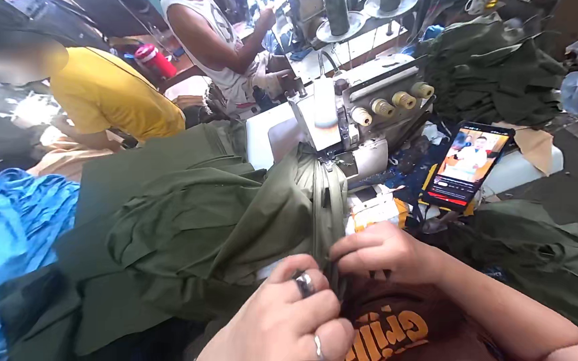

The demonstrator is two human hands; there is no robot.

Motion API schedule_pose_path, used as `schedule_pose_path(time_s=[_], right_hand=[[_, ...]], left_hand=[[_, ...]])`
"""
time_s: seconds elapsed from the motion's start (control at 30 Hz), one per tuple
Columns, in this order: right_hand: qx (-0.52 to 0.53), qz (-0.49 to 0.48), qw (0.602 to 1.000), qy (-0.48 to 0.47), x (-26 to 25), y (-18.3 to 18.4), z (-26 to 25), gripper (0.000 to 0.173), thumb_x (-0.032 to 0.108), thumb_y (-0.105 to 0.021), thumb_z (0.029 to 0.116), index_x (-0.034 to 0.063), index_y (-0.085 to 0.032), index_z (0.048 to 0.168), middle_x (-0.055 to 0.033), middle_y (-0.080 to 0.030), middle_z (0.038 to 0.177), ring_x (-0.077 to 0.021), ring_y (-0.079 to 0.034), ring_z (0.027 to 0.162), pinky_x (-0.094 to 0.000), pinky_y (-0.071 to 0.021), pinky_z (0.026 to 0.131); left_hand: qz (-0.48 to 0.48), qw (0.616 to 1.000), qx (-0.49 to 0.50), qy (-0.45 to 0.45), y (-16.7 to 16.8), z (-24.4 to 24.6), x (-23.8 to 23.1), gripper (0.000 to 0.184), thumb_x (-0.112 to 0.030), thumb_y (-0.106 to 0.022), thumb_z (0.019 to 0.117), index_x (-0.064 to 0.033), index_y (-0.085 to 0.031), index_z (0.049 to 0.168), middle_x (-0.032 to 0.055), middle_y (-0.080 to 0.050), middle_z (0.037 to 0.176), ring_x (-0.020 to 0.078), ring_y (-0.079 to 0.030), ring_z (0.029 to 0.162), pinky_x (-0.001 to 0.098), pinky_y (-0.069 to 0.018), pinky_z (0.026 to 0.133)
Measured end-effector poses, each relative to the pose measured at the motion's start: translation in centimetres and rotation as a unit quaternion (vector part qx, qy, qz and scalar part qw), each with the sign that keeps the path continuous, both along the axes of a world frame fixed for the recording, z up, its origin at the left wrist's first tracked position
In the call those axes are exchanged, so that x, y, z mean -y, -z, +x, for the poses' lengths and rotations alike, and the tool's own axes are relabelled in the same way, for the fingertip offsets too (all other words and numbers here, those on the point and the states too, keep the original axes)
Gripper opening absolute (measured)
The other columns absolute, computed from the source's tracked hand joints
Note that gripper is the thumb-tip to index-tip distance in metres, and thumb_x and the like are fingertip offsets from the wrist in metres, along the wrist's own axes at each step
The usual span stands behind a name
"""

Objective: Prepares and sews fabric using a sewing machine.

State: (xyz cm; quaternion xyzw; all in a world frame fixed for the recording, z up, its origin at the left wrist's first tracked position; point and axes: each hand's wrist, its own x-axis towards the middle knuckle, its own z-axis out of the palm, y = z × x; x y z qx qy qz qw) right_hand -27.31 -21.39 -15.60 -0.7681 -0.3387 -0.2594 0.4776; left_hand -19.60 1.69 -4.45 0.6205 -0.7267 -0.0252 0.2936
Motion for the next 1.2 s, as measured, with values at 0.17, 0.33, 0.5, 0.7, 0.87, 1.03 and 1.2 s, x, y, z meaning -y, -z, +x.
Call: schedule_pose_path(time_s=[0.17,0.33,0.5,0.7,0.87,1.03,1.2], right_hand=[[0.005,-0.011,0.993,0.114,2.6,1.9,6.4,0.014,0.012,-0.066,0.0985,0.0023,-0.077,0.098,-0.009,-0.076,0.103,-0.0142,-0.072,0.102,-0.0298,-0.0586,0.092],[-0.05,0.023,0.982,0.179,3.5,0.4,8.4,0.013,0.014,-0.071,0.0904,0.0033,-0.077,0.089,-0.0045,-0.072,0.089,-0.0057,-0.067,0.086,-0.0208,-0.0554,0.081],[-0.041,0.024,0.979,0.199,2.8,0.5,8.5,0.013,0.015,-0.074,0.0897,0.0029,-0.075,0.089,-0.0041,-0.072,0.086,-0.0041,-0.067,0.081,-0.0191,-0.0553,0.076],[-0.046,0.015,0.986,0.158,3.0,0.8,7.6,0.015,0.012,-0.072,0.0928,0.0043,-0.078,0.103,-0.0052,-0.076,0.1,-0.0082,-0.07,0.095,-0.0242,-0.0567,0.09],[-0.059,0.002,0.997,0.052,2.3,-0.5,4.7,0.014,0.016,-0.07,0.0972,0.0068,-0.079,0.101,-0.0033,-0.073,0.093,-0.0064,-0.068,0.09,-0.0226,-0.0566,0.082],[-0.026,0.136,0.99,0.01,4.6,-2.6,-1.5,0.015,0.012,-0.067,0.0993,-0.0002,-0.075,0.097,-0.0098,-0.075,0.103,-0.013,-0.07,0.105,-0.0278,-0.0574,0.095],[-0.14,-0.087,0.986,-0.008,6.4,-3.4,-7.7,0.013,0.014,-0.064,0.1002,0.0108,-0.076,0.095,-0.0018,-0.074,0.107,-0.0093,-0.071,0.092,-0.0276,-0.0601,0.079]], left_hand=[[-0.027,0.972,0.017,-0.233,-1.4,-0.1,-3.2,0.015,-0.032,-0.072,0.0961,-0.0183,-0.071,0.103,-0.0024,-0.066,0.083,0.0079,-0.061,0.088,0.0333,-0.0394,0.102],[-0.045,0.89,0.121,-0.437,1.5,3.9,-5.1,0.037,-0.046,-0.073,0.0914,-0.0096,-0.078,0.097,0.006,-0.067,0.076,0.0171,-0.06,0.076,0.045,-0.0418,0.093],[-0.079,0.898,0.054,-0.43,2.8,4.2,-5.4,0.028,-0.038,-0.073,0.0936,-0.0112,-0.075,0.085,0.0001,-0.066,0.075,0.0088,-0.061,0.079,0.0395,-0.0404,0.098],[-0.096,0.928,-0.007,-0.361,2.3,2.9,-4.2,0.02,-0.034,-0.074,0.0934,-0.0155,-0.072,0.087,-0.0036,-0.064,0.077,0.0054,-0.059,0.082,0.037,-0.0403,0.098],[-0.071,0.97,-0.013,-0.23,2.1,0.1,-1.9,0.022,-0.039,-0.071,0.0958,-0.0187,-0.07,0.087,-0.0026,-0.06,0.079,0.0095,-0.059,0.09,0.037,-0.0381,0.102],[0.012,0.989,0.029,-0.146,0.5,-1.9,-0.4,0.029,-0.04,-0.069,0.0968,-0.015,-0.065,0.083,0.0019,-0.059,0.076,0.0158,-0.059,0.091,0.0373,-0.0346,0.104],[0.036,0.986,0.088,-0.134,-0.6,-1.4,0.2,0.033,-0.041,-0.069,0.0967,-0.0119,-0.066,0.082,0.0051,-0.06,0.075,0.0204,-0.059,0.088,0.0389,-0.0356,0.101]])
